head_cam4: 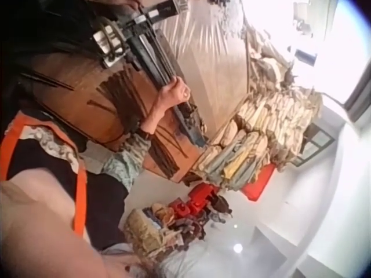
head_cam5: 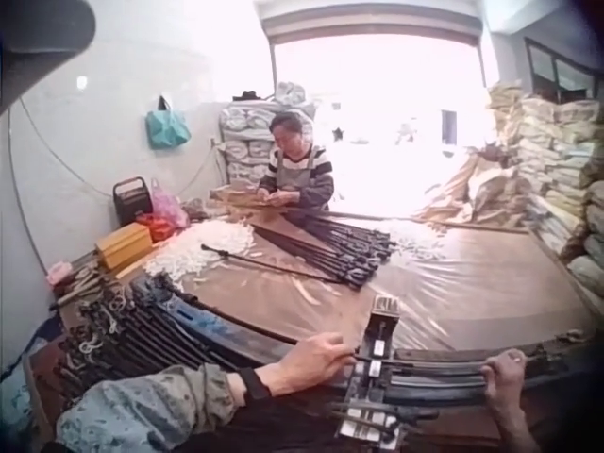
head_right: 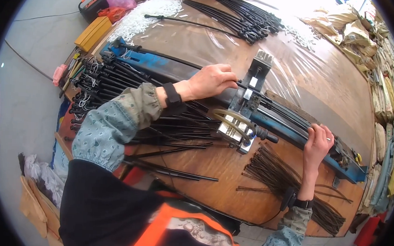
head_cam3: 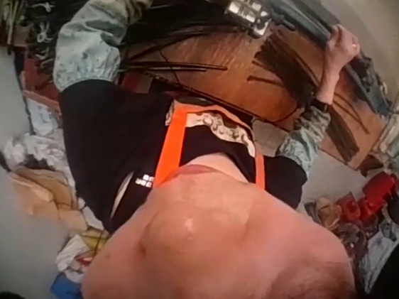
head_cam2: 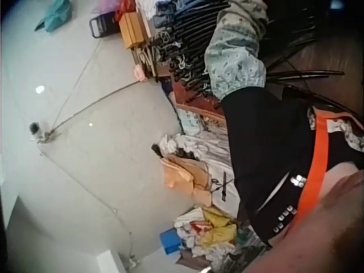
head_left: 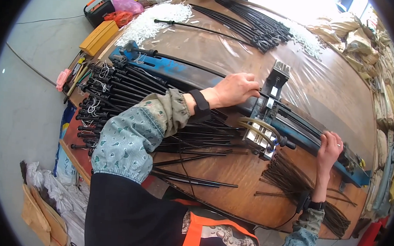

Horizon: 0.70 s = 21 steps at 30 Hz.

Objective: Assembling the components of windshield wiper blades using an assembly fixture.

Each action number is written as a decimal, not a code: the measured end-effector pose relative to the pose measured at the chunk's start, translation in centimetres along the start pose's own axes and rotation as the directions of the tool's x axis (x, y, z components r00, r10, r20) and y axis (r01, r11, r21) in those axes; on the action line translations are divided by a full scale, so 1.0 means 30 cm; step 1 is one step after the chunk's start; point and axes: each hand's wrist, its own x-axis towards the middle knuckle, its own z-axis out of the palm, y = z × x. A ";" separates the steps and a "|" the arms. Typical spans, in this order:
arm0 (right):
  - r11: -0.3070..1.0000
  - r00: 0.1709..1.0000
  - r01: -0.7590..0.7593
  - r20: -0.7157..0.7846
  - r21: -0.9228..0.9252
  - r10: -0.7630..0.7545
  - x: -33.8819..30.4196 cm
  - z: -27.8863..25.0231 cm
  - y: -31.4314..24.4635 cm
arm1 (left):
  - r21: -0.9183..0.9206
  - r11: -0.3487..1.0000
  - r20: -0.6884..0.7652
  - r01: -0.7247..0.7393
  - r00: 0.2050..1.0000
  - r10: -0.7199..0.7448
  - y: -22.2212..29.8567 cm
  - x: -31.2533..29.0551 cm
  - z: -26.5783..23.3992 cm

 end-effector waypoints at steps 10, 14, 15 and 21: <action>0.991 0.991 0.122 -0.057 0.057 -0.119 -0.114 -0.063 -0.273 | 0.001 1.000 0.162 0.023 0.987 -0.023 -0.020 0.028 0.000; 0.992 0.997 0.063 -0.040 0.109 -0.059 -0.192 -0.079 -0.239 | 0.071 0.997 0.160 0.021 0.987 -0.032 -0.009 0.037 0.014; 0.989 0.998 0.060 -0.033 0.136 -0.056 -0.193 -0.075 -0.252 | 0.080 0.997 0.148 0.022 0.988 -0.034 -0.004 0.036 0.018; 0.963 0.999 -0.026 0.025 0.269 0.020 -0.105 -0.029 -0.357 | 0.092 0.992 0.122 0.084 0.988 -0.095 -0.002 0.013 0.011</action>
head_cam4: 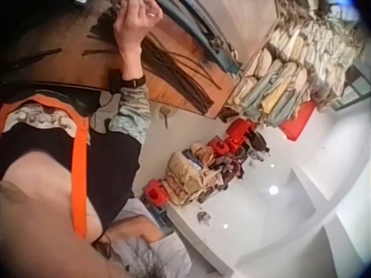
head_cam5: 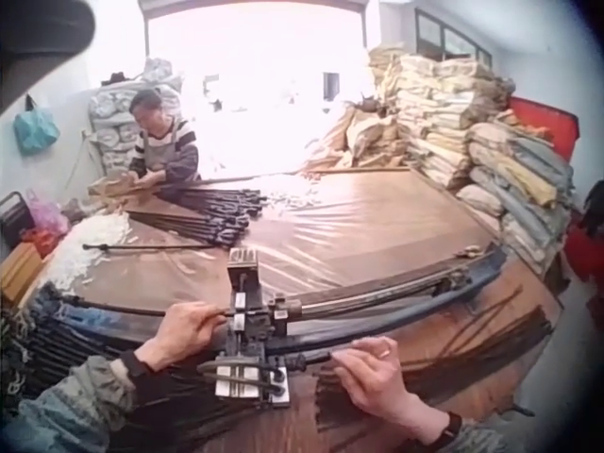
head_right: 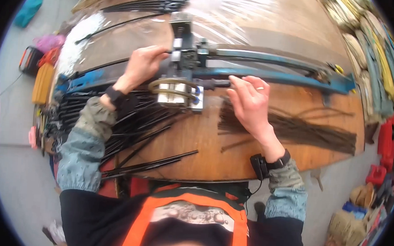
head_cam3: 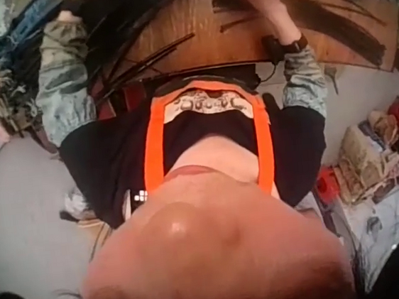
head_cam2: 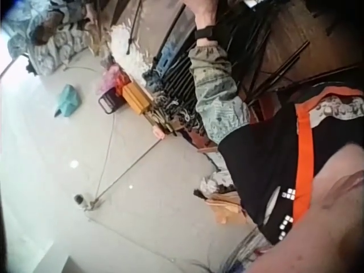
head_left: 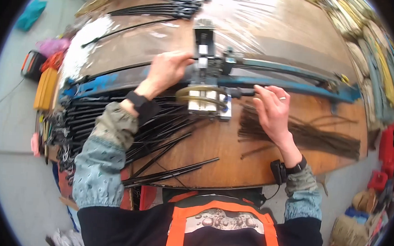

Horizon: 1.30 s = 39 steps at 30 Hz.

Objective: Assembling the components of windshield wiper blades using an assembly fixture.

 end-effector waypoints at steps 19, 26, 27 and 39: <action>0.999 0.987 -0.009 0.163 0.042 0.002 -0.149 0.000 -0.157 | 0.351 0.824 -0.014 -0.445 0.877 0.479 -0.184 0.033 -0.123; 0.992 0.888 0.122 0.442 0.032 -0.123 -0.184 0.012 -0.252 | 0.612 0.751 0.011 -0.249 0.952 0.307 -0.186 -0.301 -0.328; 0.990 0.871 0.118 0.471 0.075 -0.140 -0.200 0.007 -0.246 | 0.578 0.788 0.149 -0.212 0.977 0.153 -0.127 -0.389 -0.340; 0.972 0.916 0.222 0.325 0.072 -0.233 -0.150 0.304 -0.353 | 0.505 0.850 0.329 0.148 0.878 -0.348 0.000 -0.865 -0.481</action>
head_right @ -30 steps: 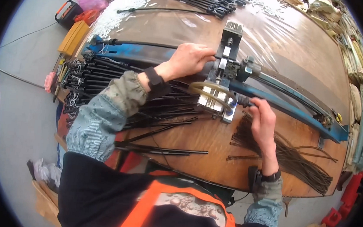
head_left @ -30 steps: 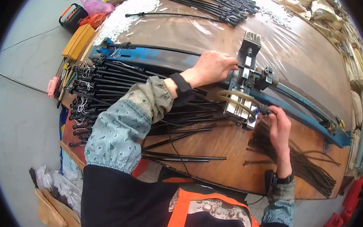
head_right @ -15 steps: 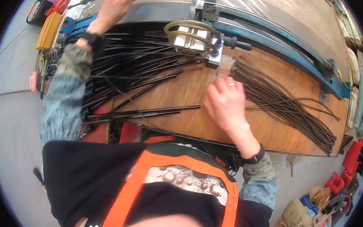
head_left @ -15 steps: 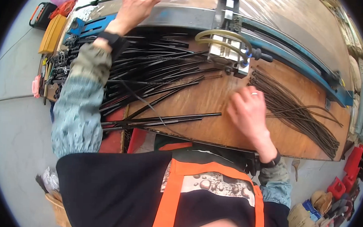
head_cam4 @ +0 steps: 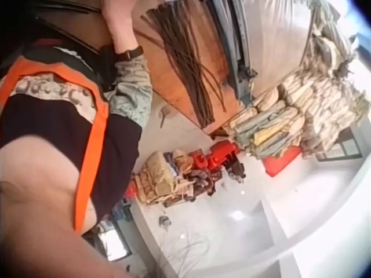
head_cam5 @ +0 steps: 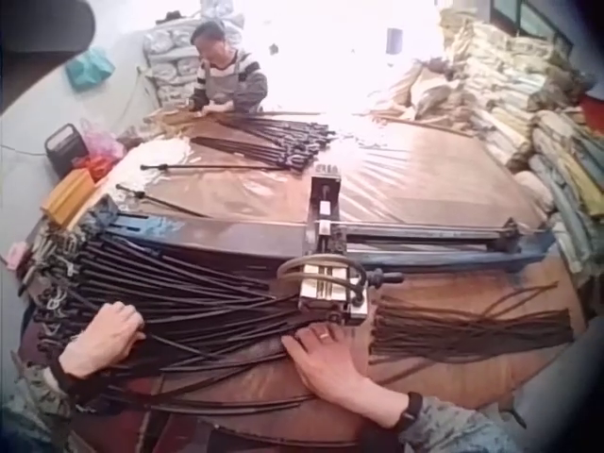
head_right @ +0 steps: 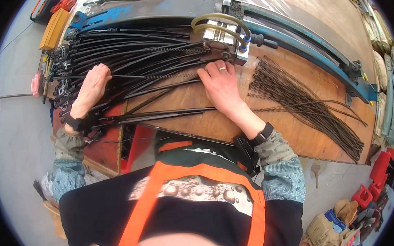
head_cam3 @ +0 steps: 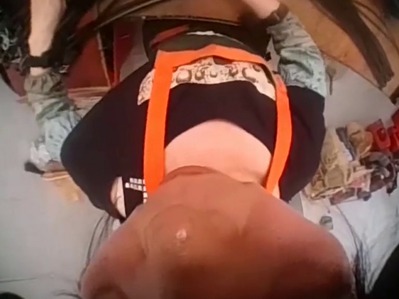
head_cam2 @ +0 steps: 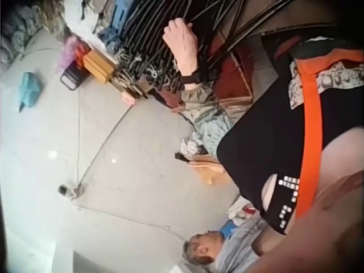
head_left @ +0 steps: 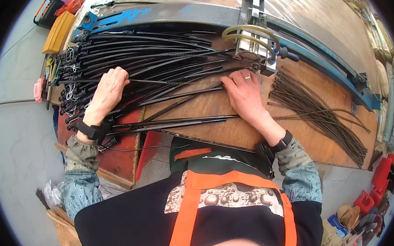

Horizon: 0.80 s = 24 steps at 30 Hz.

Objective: Assembling the components of windshield wiper blades using an assembly fixture.

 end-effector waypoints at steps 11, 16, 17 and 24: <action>0.872 0.980 -0.067 -0.130 0.486 0.148 -0.037 -0.158 -0.064 | -0.131 0.977 -0.277 -0.167 0.953 0.125 -0.066 -0.008 -0.084; 0.832 0.907 0.015 -0.357 0.555 0.222 0.138 -0.411 0.049 | 0.043 0.977 -0.585 -0.208 0.788 0.193 0.041 0.172 -0.405; 0.861 0.925 -0.016 -0.319 0.508 0.205 0.202 -0.431 0.117 | 0.065 0.976 -0.620 -0.208 0.758 0.203 0.058 0.217 -0.474; 0.792 0.973 -0.101 -0.108 0.602 0.206 0.475 -0.307 0.376 | 0.045 0.953 -0.663 -0.298 0.705 0.251 0.071 0.427 -0.520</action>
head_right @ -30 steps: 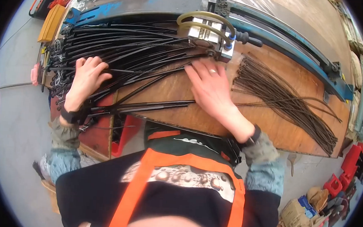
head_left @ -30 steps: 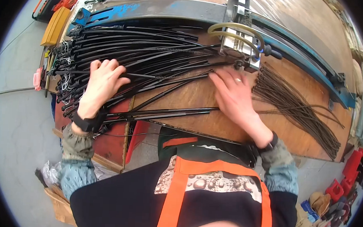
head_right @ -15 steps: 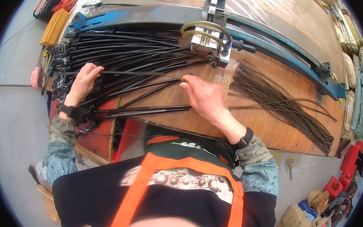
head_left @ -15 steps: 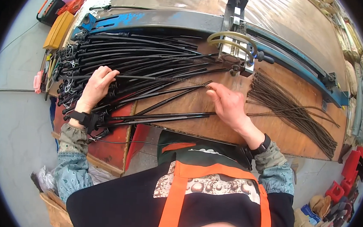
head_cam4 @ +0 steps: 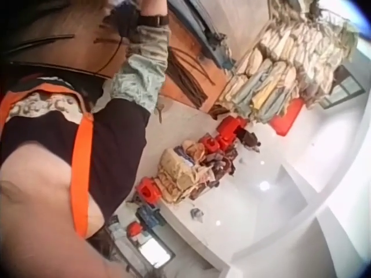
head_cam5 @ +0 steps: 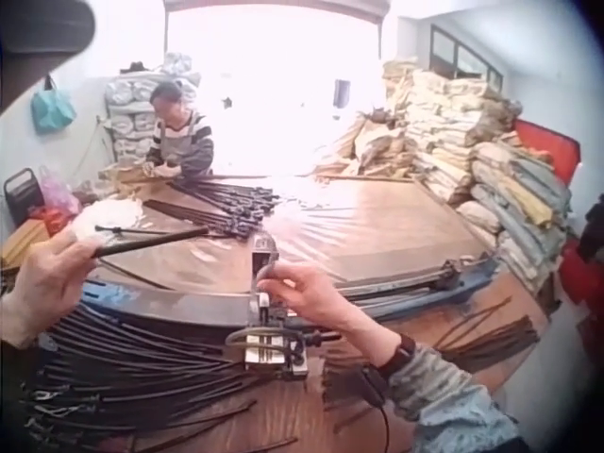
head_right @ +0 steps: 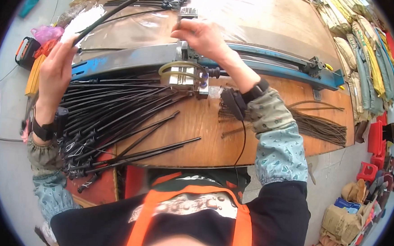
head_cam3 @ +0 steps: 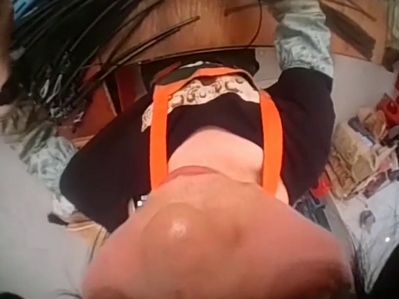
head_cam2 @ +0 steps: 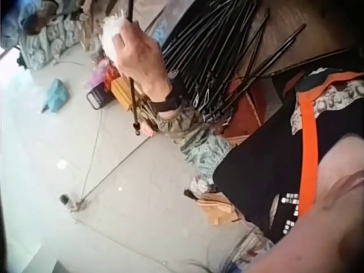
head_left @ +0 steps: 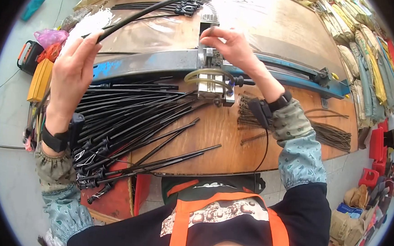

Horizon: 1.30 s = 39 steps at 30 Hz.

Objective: Assembling the components of windshield wiper blades using an assembly fixture.

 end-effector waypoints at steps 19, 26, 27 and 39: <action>0.582 0.937 0.265 0.064 -0.769 -0.343 -0.094 -0.135 0.139 | 0.074 0.968 0.300 0.239 0.920 -0.250 -0.086 -0.167 0.214; 0.561 0.982 0.029 -0.083 -0.827 -0.172 -0.367 -0.421 0.174 | -0.232 0.972 0.218 -0.026 0.973 0.078 0.077 0.047 0.622; 0.571 0.982 0.040 -0.073 -0.820 -0.174 -0.366 -0.423 0.172 | -0.232 0.973 0.258 -0.021 0.963 0.082 0.083 0.063 0.640; 0.669 0.972 -0.003 -0.160 -0.743 -0.173 -0.357 -0.381 0.260 | -0.403 0.886 0.180 0.229 0.969 -0.168 0.084 0.037 0.696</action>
